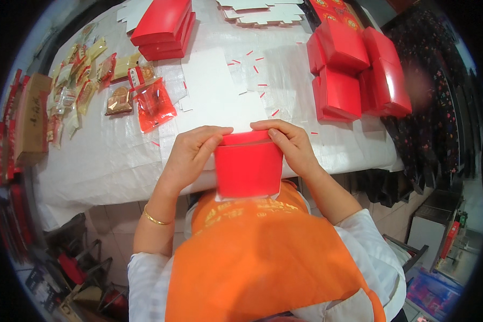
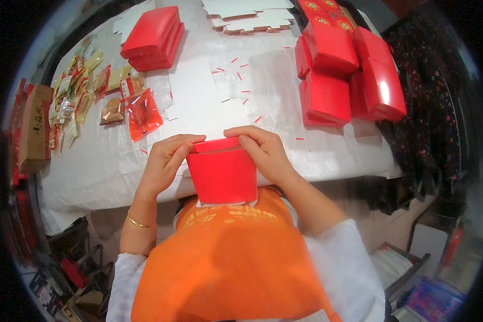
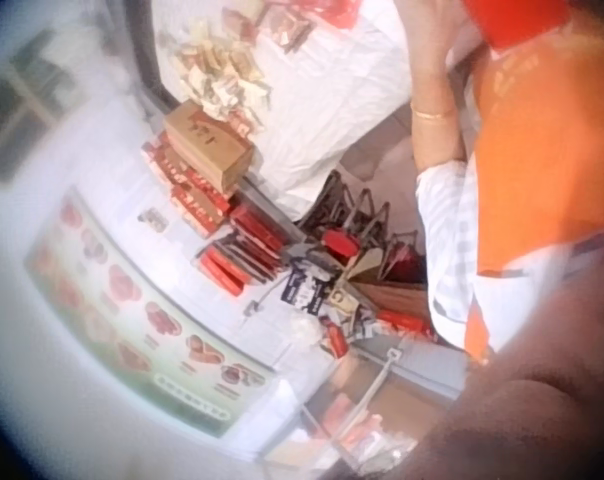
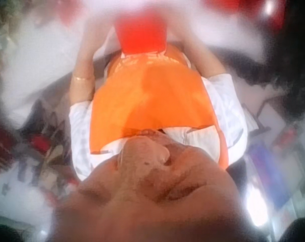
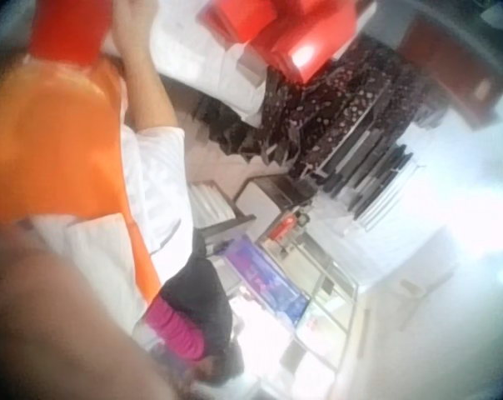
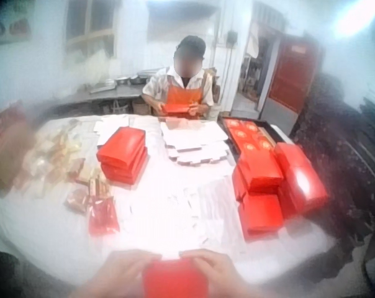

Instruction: The person folds flat red cardboard pieces into small rectangular boxes by hand. They place small packaged items inside the boxes, close the lids, and stack the finished boxes on the table. The person also arranges the completed boxes into a larger tray.

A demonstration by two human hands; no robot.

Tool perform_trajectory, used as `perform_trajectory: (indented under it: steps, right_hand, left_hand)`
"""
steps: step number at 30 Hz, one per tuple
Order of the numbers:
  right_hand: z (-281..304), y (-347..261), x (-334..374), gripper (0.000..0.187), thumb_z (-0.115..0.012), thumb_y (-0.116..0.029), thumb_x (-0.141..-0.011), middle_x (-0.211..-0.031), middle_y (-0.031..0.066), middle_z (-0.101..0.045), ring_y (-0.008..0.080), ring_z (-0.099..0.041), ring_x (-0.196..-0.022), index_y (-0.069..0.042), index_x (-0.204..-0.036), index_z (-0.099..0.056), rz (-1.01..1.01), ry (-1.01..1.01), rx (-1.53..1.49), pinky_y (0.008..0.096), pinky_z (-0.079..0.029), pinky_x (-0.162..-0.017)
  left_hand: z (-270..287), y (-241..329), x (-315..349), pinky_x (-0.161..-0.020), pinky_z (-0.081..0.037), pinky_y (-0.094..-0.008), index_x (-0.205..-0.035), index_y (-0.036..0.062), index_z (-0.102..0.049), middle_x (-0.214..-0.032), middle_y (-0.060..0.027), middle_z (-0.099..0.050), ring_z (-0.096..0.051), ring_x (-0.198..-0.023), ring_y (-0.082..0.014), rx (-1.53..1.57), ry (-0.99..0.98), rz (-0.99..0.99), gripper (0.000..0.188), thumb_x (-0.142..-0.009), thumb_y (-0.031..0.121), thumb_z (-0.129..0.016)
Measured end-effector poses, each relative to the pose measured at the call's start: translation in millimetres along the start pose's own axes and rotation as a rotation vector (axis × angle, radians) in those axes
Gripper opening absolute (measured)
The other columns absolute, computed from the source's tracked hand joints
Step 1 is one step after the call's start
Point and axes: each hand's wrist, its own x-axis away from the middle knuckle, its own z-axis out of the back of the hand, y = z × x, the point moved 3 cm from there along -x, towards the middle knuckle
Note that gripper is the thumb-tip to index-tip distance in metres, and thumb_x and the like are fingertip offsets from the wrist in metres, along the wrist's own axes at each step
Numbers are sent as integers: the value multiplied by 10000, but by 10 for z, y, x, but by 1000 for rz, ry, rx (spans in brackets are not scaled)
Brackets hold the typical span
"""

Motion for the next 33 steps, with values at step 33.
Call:
perform_trajectory:
  steps: [33]
  right_hand:
    - [-545,632,-130,676,-564,-187,-990,-1351,95,-529,209,-563,-1182,-138,-1568,-217,-318,176,-576,380,-508,-940]
  left_hand:
    - [-588,-759,151,-1053,-418,-327,-1461,2,-344,-1364,-104,-506,-480,-1268,-164,656,635,35,577,-954,71,-612]
